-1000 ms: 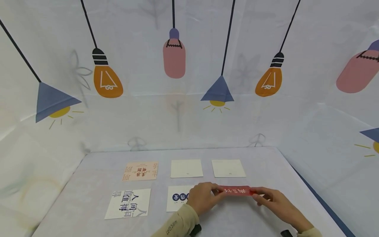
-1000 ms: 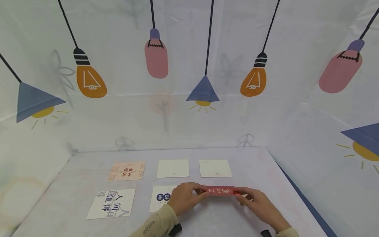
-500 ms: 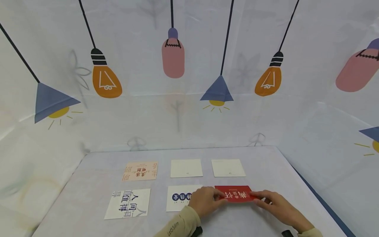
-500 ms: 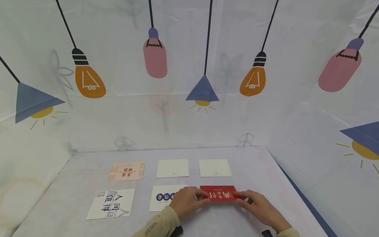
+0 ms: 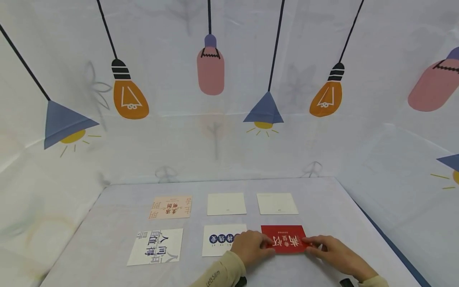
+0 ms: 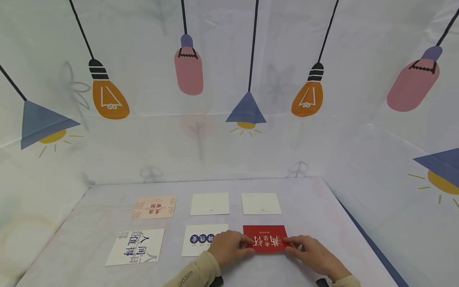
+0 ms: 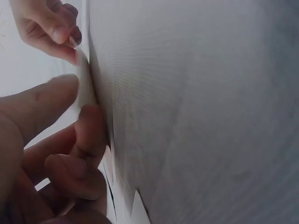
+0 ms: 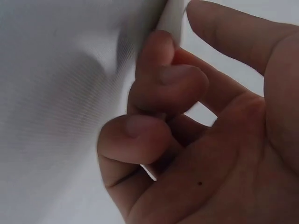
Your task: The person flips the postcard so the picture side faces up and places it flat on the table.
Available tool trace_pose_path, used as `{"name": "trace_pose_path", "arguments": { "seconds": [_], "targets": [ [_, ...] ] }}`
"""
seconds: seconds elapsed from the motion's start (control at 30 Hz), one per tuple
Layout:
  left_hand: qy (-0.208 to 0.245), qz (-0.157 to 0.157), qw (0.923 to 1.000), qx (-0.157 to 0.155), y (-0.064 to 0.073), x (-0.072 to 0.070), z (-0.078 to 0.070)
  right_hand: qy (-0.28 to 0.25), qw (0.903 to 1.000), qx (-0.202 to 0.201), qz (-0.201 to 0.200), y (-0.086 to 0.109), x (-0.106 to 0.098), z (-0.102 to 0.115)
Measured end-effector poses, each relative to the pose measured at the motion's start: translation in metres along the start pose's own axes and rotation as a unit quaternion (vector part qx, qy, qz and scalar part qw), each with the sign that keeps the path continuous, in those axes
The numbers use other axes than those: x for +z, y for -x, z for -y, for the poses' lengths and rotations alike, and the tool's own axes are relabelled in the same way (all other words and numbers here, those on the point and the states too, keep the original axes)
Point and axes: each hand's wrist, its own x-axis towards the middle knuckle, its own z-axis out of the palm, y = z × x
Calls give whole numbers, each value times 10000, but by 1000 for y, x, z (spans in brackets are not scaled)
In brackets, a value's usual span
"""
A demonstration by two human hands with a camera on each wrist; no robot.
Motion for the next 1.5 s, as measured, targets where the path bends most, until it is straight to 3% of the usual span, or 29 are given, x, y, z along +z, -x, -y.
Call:
{"name": "trace_pose_path", "arguments": {
  "seconds": [0.2,0.57,0.87,1.07,1.23,1.5],
  "targets": [
    [81,82,9999,-15,-1,-1,-3,-201,9994,193,206,3,-2,2],
    [41,211,9998,41,-7,0,-2,-131,9999,-1,2,1,-4,-2],
    [108,-191,9995,205,-20,-25,2,-200,9988,74,-445,-3,-7,-2],
    [16,-400,9992,73,-39,-39,18,-167,9970,110,-743,-9,-10,-4],
    [-421,-727,9964,-112,-58,-48,31,-131,9944,-104,-1046,-15,-14,-6],
    [-991,-889,9902,-421,-90,-41,50,-77,9921,-202,-1232,-28,-15,-12]
  ]
}}
